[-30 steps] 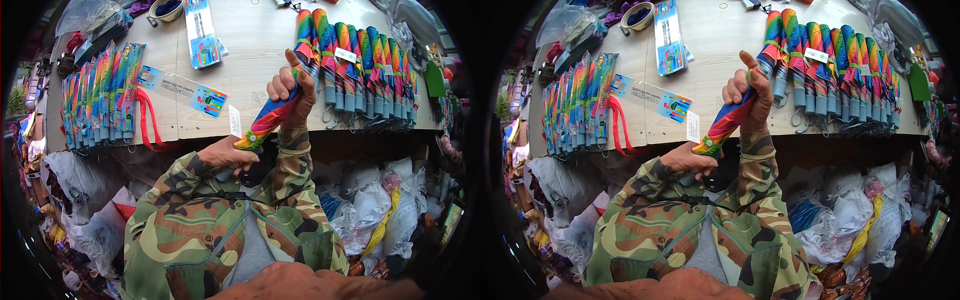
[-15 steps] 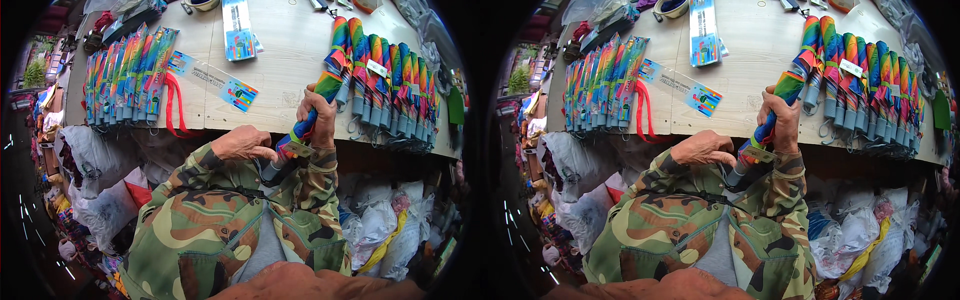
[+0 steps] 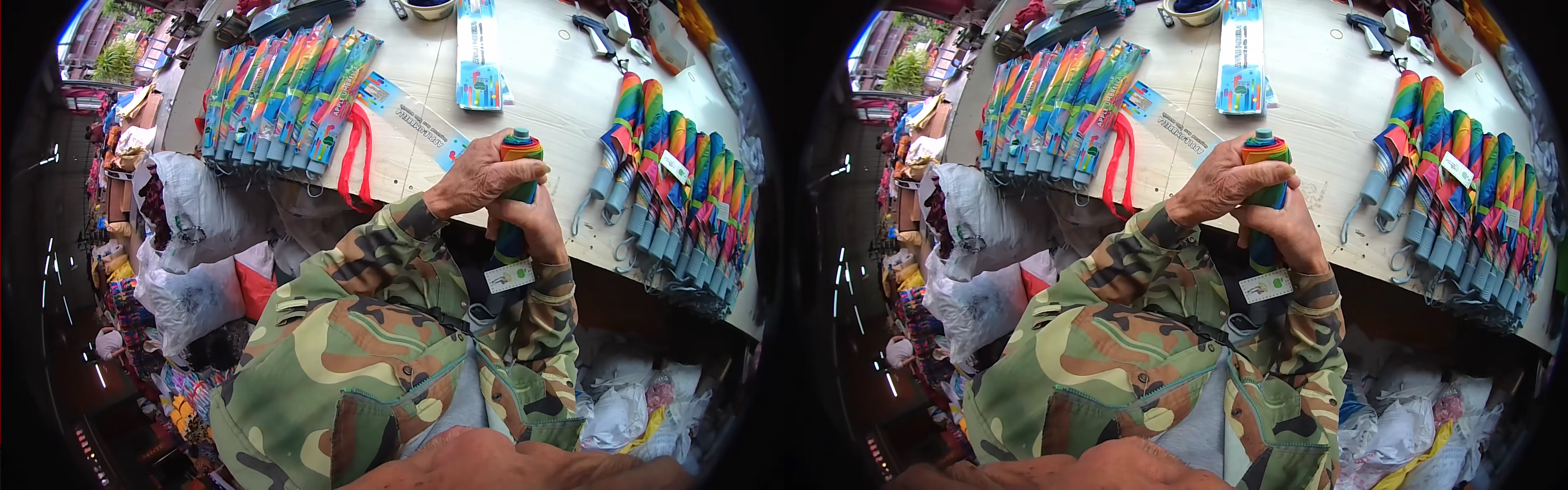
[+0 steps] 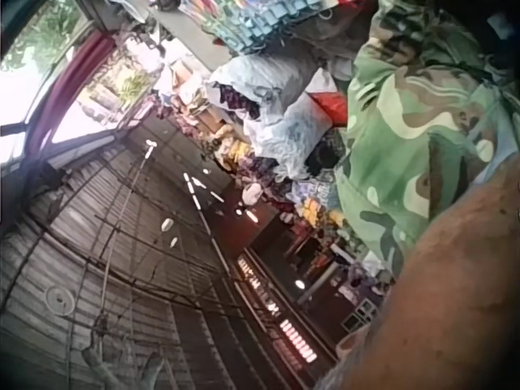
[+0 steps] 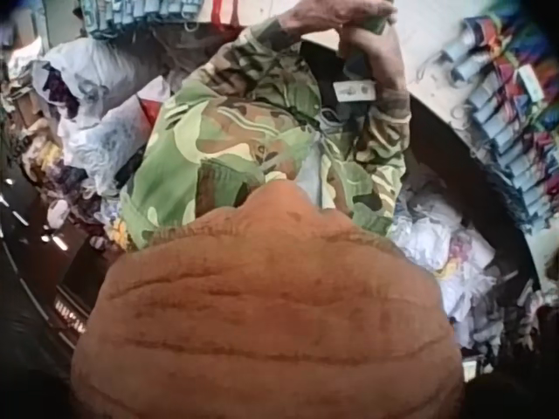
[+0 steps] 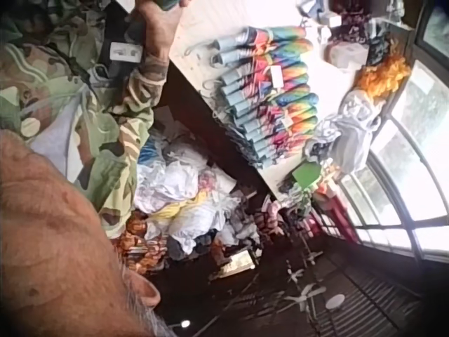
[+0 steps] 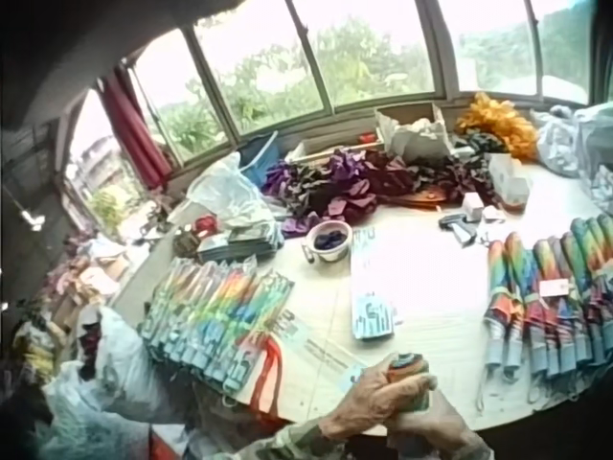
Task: Packaging small colorful umbrellas into plastic sleeves at a workbench.
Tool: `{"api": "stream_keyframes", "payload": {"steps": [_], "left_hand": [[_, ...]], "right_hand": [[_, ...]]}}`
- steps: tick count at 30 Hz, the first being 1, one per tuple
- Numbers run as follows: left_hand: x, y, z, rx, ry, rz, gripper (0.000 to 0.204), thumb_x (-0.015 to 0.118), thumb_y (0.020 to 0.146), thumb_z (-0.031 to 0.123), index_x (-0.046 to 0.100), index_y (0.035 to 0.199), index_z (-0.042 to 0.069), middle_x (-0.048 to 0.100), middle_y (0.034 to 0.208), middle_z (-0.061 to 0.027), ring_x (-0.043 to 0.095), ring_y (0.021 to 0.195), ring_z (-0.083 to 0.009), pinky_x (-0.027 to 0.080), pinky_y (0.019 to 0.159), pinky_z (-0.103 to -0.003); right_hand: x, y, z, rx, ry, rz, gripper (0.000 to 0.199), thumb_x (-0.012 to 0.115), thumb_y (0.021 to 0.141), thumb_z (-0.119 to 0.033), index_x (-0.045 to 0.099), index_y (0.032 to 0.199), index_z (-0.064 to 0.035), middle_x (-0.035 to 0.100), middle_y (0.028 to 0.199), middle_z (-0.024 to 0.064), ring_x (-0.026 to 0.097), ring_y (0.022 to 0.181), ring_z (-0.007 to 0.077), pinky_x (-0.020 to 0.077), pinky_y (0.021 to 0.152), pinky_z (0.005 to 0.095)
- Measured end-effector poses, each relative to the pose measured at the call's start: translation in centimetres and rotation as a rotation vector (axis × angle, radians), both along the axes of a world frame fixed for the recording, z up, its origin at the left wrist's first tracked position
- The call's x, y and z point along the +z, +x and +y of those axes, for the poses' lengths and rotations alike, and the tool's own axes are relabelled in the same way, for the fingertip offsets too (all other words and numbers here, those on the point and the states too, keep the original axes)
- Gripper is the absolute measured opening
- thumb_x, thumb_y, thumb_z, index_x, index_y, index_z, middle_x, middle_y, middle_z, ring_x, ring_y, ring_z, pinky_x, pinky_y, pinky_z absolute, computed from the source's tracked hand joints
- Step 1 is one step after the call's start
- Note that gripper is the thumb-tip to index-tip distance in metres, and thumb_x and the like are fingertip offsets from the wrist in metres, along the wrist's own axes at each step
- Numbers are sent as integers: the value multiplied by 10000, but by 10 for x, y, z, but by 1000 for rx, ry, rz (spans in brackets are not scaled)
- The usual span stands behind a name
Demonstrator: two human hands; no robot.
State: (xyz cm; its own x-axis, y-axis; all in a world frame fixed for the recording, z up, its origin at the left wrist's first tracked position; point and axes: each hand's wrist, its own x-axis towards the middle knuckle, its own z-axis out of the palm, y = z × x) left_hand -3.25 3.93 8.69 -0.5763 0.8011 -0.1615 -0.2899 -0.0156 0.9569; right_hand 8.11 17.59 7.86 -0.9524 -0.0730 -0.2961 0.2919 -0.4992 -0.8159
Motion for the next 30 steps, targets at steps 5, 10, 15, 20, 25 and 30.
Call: {"api": "stream_keyframes", "payload": {"steps": [5, 10, 15, 20, 25, 30], "left_hand": [[-31, -1, 5, 325, -227, 219, 505, 848, 991, 412, 682, 1187, -22, 743, 980, -42, 713, 945, -99, 591, 819, -261], [-56, -3, -14, 484, -517, 1021, 697, 769, 973, 580, 661, 1217, -64, 730, 931, -159, 688, 870, -284, 568, 779, -411], [-100, 31, -27, 259, -670, 1391, 687, 801, 927, 554, 648, 1232, -43, 626, 1058, -190, 595, 981, -375, 519, 893, -480], [-110, 57, -55, 142, -529, 1497, 690, 863, 863, 499, 623, 1250, -20, 584, 1136, -161, 591, 1048, -369, 518, 981, -518], [-109, 66, -88, 69, -474, 1516, 700, 928, 804, 346, 617, 1317, -13, 616, 1223, -178, 607, 1186, -407, 504, 1092, -555], [-112, 65, -101, 41, -439, 1580, 615, 891, 786, 123, 636, 1326, -23, 627, 1226, -186, 618, 1199, -409, 520, 1101, -534]], "right_hand": [[-23, 16, 0, 16, 436, -168, 383, 807, 845, -169, 626, 1127, 17, 651, 842, 49, 639, 649, 140, 527, 589, 326], [-35, 37, 15, -110, 593, -248, 397, 797, 852, -162, 634, 1163, 22, 621, 820, 27, 588, 621, 124, 498, 571, 317], [-35, 63, 32, -175, 550, -286, 387, 807, 877, -178, 636, 1155, 30, 626, 814, 20, 597, 620, 107, 505, 549, 297], [-34, 74, 30, -154, 558, -284, 408, 805, 877, -180, 640, 1185, 31, 643, 841, 29, 604, 626, 107, 512, 558, 297], [-39, 77, 25, -113, 529, -291, 447, 817, 886, -206, 648, 1224, 32, 661, 866, 36, 606, 636, 106, 515, 571, 293], [-35, 80, 18, -77, 522, -295, 535, 852, 910, -276, 634, 1289, 33, 659, 883, 40, 602, 655, 105, 518, 594, 290]]}}
